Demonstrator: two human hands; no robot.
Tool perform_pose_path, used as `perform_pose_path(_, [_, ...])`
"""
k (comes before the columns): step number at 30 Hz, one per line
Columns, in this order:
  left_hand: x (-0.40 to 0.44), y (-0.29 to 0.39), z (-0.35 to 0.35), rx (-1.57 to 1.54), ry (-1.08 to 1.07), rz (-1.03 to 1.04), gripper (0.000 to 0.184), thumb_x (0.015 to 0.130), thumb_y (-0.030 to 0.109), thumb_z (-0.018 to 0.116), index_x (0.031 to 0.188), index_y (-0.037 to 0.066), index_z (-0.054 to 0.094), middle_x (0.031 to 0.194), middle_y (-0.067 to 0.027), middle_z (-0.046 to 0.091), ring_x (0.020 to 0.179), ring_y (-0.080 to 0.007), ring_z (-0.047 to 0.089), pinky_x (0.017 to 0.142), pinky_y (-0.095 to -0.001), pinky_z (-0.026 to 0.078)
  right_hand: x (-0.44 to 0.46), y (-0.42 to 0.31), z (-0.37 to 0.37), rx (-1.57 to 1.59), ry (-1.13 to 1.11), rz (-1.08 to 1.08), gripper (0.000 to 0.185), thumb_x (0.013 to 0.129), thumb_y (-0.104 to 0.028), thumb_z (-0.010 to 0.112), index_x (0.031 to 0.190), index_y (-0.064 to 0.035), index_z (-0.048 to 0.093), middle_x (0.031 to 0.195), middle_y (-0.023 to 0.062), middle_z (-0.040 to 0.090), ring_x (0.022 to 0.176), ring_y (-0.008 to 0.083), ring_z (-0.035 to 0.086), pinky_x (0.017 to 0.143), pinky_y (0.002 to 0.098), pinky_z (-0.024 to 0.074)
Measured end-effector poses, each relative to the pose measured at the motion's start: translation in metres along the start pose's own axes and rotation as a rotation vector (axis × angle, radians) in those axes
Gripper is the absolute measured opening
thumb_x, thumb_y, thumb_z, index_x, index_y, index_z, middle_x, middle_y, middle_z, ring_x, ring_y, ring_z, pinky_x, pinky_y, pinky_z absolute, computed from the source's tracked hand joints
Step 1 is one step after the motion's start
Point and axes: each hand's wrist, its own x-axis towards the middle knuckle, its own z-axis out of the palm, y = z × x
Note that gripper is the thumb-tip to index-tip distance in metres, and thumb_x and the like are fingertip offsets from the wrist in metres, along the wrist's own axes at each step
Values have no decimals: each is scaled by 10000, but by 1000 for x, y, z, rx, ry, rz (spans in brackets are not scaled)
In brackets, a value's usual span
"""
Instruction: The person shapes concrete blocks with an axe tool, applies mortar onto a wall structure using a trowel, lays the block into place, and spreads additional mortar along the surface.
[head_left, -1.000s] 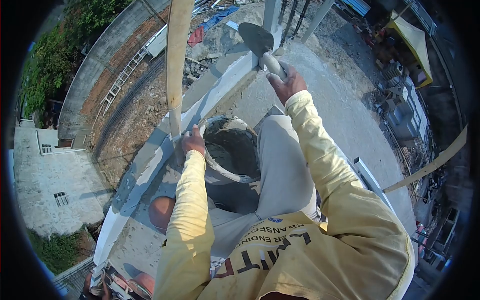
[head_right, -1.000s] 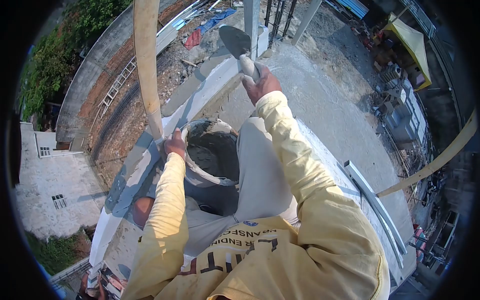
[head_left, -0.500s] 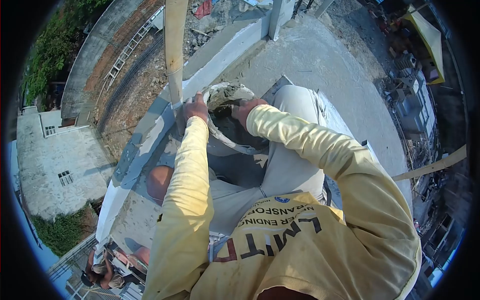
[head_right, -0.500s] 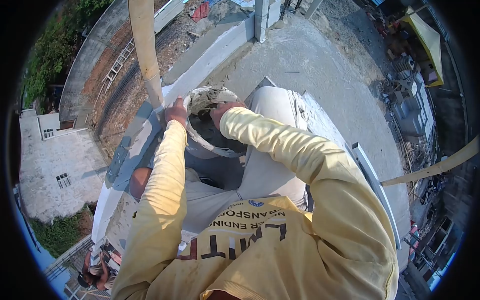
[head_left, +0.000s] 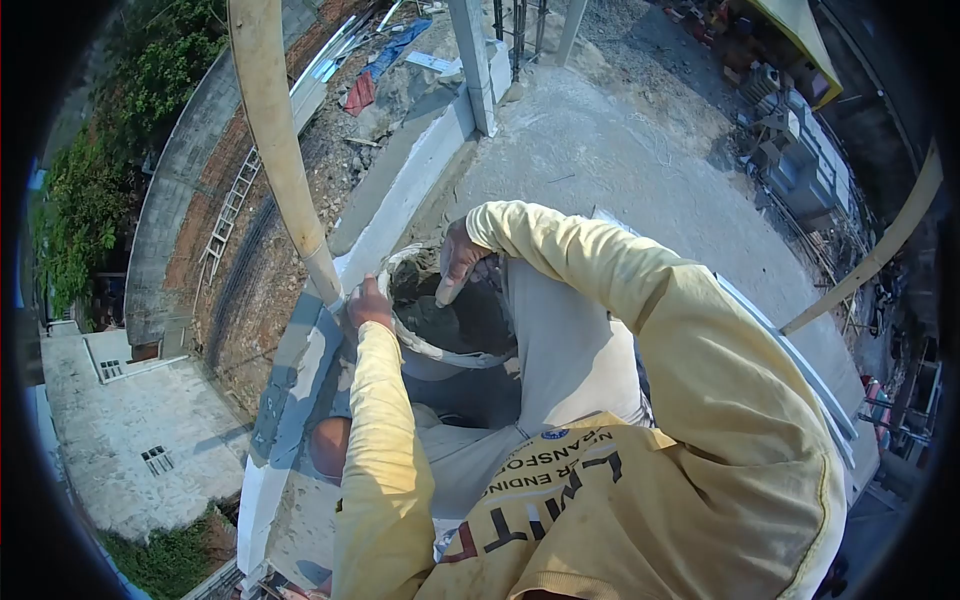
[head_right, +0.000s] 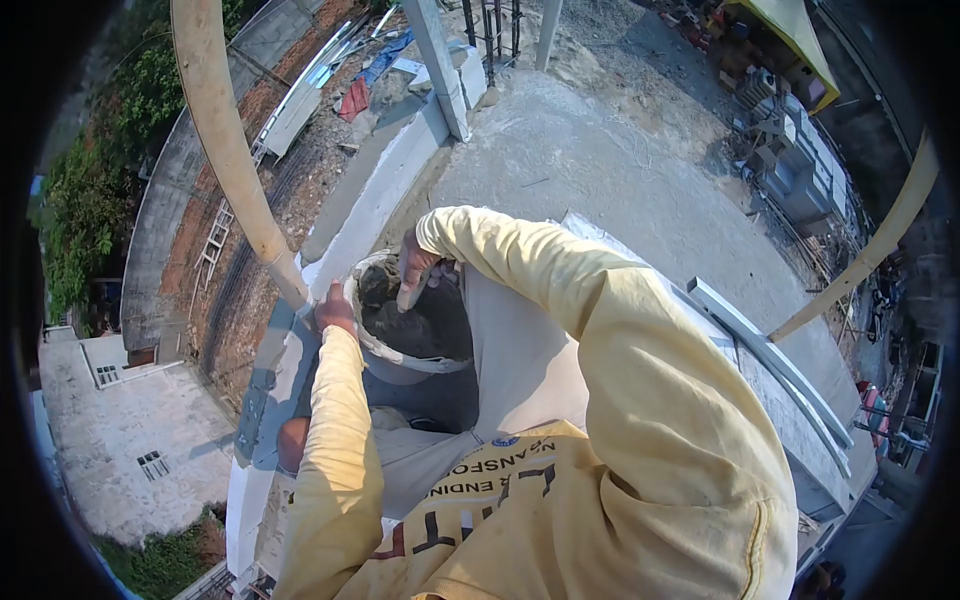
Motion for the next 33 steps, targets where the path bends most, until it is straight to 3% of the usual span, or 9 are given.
perform_pose_path(2, [-4, -5, 1, 237, 69, 269, 337, 887, 212, 487, 1199, 120, 573, 994, -271, 626, 950, -405, 611, 844, -437, 477, -21, 1, -26, 126, 29, 24, 425, 705, -328, 800, 1059, -114, 704, 932, 26, 691, 817, 149, 615, 715, 319, 515])
perform_pose_path(4, [-7, -1, -3, 294, 66, 318, 326, 880, 197, 493, 1180, 105, 580, 956, -254, 638, 907, -409, 617, 812, -450, 484, -34, 19, -47, 312, 23, 137, 409, 726, -282, 793, 1084, -110, 692, 985, 26, 681, 874, 157, 608, 737, 312, 510])
perform_pose_path(5, [-7, 2, -5, 320, 66, 345, 321, 876, 190, 496, 1170, 98, 584, 938, -245, 644, 885, -411, 621, 796, -457, 488, -36, 42, -55, 368, 4, 58, 368, 748, -379, 773, 1027, -151, 695, 804, -19, 665, 586, 57, 523, 517, 234, 432])
perform_pose_path(16, [-4, -1, -2, 255, 138, 378, 257, 911, 151, 449, 1077, 66, 626, 933, -215, 660, 846, -393, 634, 757, -466, 493, -215, 124, -79, 861, 506, -36, 379, 815, -335, 713, 1072, -62, 654, 769, 49, 633, 519, 66, 448, 448, 218, 360])
perform_pose_path(22, [-2, -7, 0, 282, 151, 403, 273, 920, 145, 434, 1109, 63, 613, 941, -200, 666, 835, -381, 641, 738, -452, 502, -261, 127, -105, 722, 936, 167, 427, 808, -381, 702, 1065, -43, 654, 714, 46, 619, 509, 77, 465, 454, 231, 386])
perform_pose_path(28, [-5, -6, -1, 309, 158, 409, 287, 941, 175, 414, 1118, 63, 611, 953, -216, 659, 861, -387, 634, 754, -459, 495, -209, 108, -155, 423, 1315, 127, 495, 801, -458, 670, 1081, -51, 661, 689, 42, 607, 553, 113, 532, 484, 275, 440])
perform_pose_path(29, [-6, -5, -2, 294, 144, 385, 294, 946, 185, 404, 1111, 61, 614, 957, -225, 655, 872, -387, 631, 764, -460, 492, -190, 108, -167, 384, 1368, 178, 416, 821, -329, 676, 1171, -112, 624, 742, 54, 615, 603, 170, 576, 545, 320, 496])
perform_pose_path(31, [-9, 1, -6, 263, 116, 337, 312, 957, 204, 385, 1097, 56, 620, 965, -243, 646, 896, -388, 625, 782, -462, 484, -128, 142, -189, -124, 1718, 94, 397, 809, -276, 668, 1176, -134, 615, 857, 119, 672, 751, 286, 655, 698, 380, 531])
perform_pose_path(33, [-11, 4, -7, 176, 87, 241, 372, 954, 279, 393, 1098, 21, 619, 1001, -261, 634, 938, -400, 608, 830, -454, 465, -122, 101, -184, -71, 1608, 243, 370, 797, -223, 651, 1152, -126, 611, 970, 174, 671, 934, 355, 636, 843, 416, 500])
